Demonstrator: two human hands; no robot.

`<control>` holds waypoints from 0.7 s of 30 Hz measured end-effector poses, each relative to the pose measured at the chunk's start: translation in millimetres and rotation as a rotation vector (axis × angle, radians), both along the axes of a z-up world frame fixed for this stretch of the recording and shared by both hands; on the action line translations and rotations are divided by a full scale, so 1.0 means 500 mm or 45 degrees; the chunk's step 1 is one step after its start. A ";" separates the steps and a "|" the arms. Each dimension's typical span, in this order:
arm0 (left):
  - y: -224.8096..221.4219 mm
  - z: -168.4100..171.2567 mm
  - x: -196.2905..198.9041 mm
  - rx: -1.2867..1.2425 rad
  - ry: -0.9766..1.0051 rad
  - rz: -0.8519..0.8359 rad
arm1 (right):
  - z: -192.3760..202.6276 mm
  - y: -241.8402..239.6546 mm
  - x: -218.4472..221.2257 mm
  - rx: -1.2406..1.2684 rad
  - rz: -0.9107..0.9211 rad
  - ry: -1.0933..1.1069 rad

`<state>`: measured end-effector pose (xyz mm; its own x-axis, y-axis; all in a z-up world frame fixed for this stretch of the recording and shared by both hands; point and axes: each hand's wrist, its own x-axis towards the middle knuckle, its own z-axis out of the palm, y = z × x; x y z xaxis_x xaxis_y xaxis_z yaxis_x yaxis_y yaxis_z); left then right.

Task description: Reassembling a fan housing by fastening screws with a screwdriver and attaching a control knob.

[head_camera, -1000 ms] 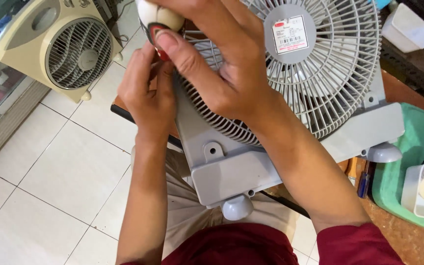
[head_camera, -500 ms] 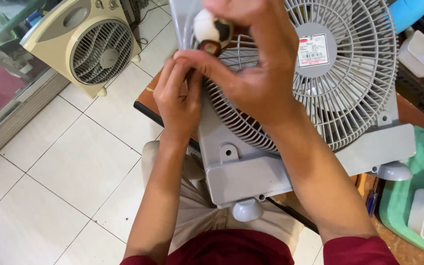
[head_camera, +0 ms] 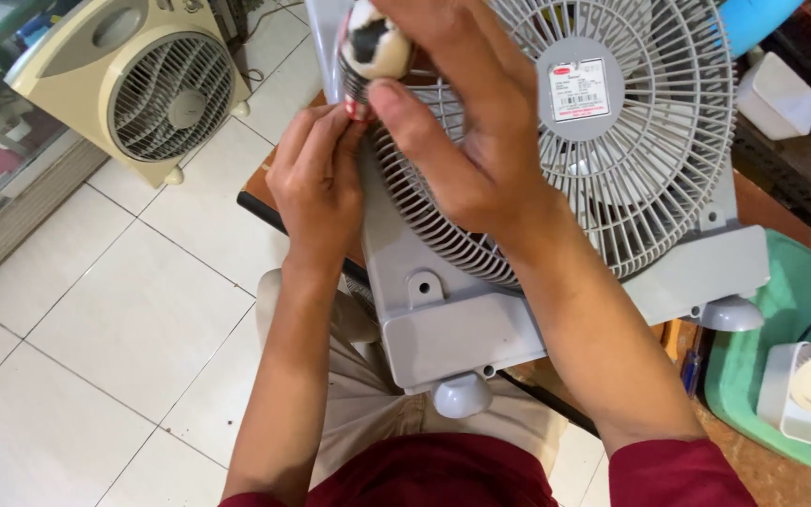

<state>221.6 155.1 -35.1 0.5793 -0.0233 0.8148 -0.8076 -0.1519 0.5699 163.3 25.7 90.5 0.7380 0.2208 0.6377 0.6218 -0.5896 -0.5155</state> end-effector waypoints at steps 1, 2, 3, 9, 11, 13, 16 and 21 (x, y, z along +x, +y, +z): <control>0.000 -0.004 0.000 -0.006 0.001 -0.006 | 0.003 0.001 0.003 -0.006 -0.006 0.001; 0.001 -0.007 -0.001 0.023 0.020 0.013 | 0.006 0.003 0.006 -0.045 0.000 -0.062; 0.002 -0.011 -0.001 0.051 0.038 0.031 | 0.009 0.005 0.009 -0.085 0.007 -0.125; 0.006 -0.009 0.005 0.047 0.069 0.007 | 0.005 0.006 0.014 -0.160 -0.036 -0.266; 0.005 -0.009 0.006 0.053 0.045 0.008 | -0.008 -0.002 0.015 -0.131 -0.003 -0.224; 0.004 -0.011 0.004 0.061 0.023 0.010 | -0.011 -0.002 0.017 -0.101 0.031 -0.181; 0.002 -0.015 0.001 0.061 0.036 -0.018 | -0.009 0.001 0.023 -0.193 -0.187 -0.384; 0.002 -0.007 -0.001 0.032 0.078 -0.001 | -0.012 0.015 -0.003 0.220 0.107 0.027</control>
